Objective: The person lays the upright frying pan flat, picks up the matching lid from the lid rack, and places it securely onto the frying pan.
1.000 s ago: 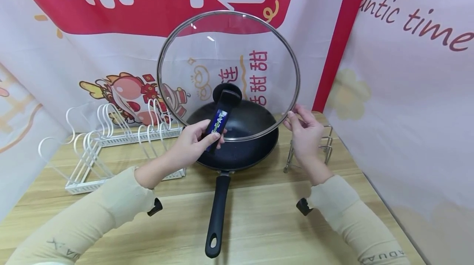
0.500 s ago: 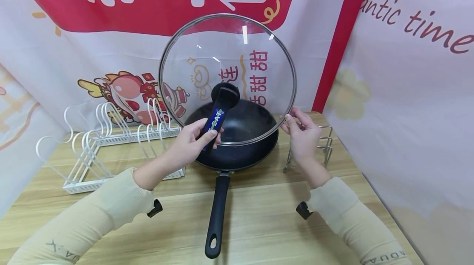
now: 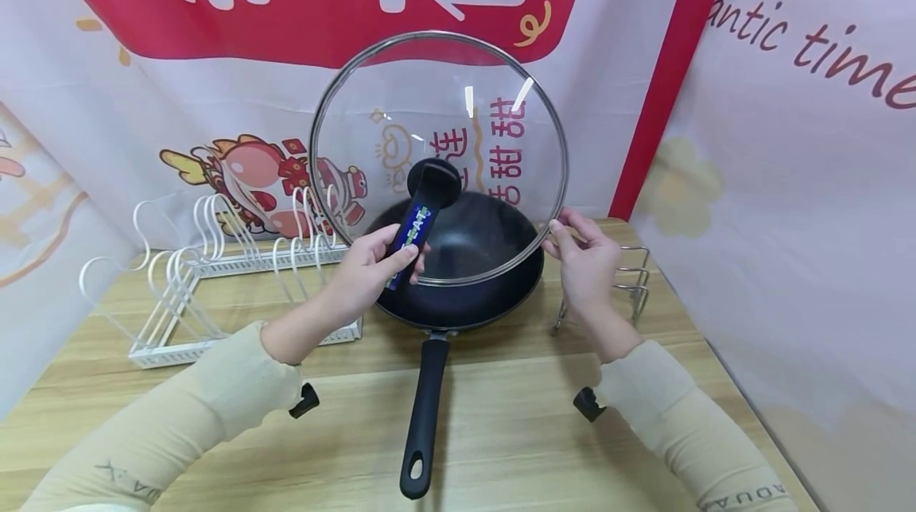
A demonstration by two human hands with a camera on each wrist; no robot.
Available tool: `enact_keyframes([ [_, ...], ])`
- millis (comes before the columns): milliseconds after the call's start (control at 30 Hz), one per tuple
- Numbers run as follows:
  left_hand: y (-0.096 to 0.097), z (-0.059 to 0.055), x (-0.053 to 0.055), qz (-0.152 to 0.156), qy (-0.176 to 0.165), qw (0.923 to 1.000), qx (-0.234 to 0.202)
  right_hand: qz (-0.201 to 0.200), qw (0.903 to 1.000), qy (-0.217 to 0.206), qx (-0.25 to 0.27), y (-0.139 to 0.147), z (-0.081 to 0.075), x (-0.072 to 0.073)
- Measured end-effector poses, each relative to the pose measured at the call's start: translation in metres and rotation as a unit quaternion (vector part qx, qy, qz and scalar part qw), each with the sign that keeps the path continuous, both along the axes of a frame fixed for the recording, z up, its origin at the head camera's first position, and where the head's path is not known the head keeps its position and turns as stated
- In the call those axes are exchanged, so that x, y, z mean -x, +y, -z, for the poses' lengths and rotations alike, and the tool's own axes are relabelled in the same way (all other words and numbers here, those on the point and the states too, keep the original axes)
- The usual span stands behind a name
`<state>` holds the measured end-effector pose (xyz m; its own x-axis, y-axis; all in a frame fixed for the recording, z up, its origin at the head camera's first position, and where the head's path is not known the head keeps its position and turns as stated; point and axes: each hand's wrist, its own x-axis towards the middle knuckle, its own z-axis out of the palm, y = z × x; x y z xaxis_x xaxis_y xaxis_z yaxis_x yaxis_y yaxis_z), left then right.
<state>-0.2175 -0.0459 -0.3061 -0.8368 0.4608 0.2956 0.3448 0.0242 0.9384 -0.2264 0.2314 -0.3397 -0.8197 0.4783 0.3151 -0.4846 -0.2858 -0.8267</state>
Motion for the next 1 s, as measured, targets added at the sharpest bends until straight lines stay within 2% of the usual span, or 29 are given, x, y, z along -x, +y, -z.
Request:
enact_keyframes([
  [233,-0.002,0.004,0.000,-0.008,-0.024,0.9997,-0.005,-0.007,0.9996,-0.018,-0.019,0.000,-0.001,0.001],
  [500,-0.001,0.009,-0.001,-0.011,-0.026,0.9995,-0.018,-0.014,0.9988,-0.031,-0.034,0.000,0.003,-0.001],
  [867,0.005,-0.001,-0.002,-0.059,-0.004,0.9982,0.015,-0.029,0.9963,-0.075,-0.031,0.002,-0.001,0.003],
  [1000,0.008,-0.004,0.000,-0.070,0.000,0.9973,0.020,-0.039,0.9961,-0.076,-0.021,0.005,-0.003,0.004],
])
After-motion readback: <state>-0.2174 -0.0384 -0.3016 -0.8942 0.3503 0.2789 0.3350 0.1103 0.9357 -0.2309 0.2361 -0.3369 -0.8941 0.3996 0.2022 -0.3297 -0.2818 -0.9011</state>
